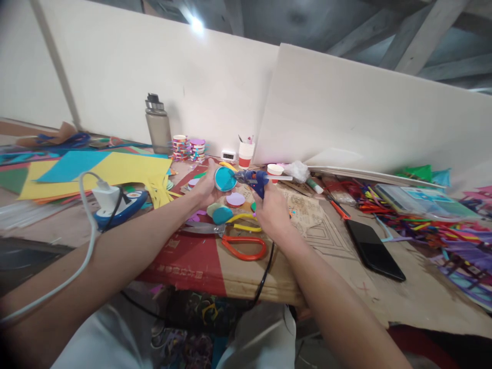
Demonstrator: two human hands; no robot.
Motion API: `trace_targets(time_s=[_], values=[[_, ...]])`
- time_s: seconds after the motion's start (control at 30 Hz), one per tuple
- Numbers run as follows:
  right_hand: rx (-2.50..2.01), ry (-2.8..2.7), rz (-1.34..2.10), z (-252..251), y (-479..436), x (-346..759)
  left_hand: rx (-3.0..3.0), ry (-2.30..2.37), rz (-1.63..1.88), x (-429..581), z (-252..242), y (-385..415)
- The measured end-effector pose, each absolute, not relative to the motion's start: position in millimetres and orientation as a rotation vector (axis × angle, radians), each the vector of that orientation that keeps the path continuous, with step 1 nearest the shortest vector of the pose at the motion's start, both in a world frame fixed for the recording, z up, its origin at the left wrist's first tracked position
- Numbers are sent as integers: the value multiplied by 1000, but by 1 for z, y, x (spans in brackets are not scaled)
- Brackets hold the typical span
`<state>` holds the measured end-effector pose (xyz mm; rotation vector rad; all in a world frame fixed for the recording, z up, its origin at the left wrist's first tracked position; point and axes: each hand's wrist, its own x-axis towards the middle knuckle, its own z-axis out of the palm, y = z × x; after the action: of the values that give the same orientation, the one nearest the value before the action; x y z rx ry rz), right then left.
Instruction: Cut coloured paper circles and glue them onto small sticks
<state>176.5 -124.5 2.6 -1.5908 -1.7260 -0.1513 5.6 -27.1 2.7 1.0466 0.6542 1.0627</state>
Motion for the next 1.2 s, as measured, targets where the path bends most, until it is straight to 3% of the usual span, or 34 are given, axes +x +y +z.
trace_targets(time_s=[0.23, 0.67, 1.03, 1.2], values=[[-1569, -1757, -133, 0, -125, 175, 1035, 649, 1149, 4, 3, -24], [-1496, -1748, -86, 0, -125, 174, 1115, 609, 880, 8, -2, -31], [-1439, -1408, 510, 1, -122, 179, 976, 644, 1062, 2, 3, -25], [-1376, -1398, 515, -2, -124, 179, 1046, 667, 1030, 4, 5, -33]])
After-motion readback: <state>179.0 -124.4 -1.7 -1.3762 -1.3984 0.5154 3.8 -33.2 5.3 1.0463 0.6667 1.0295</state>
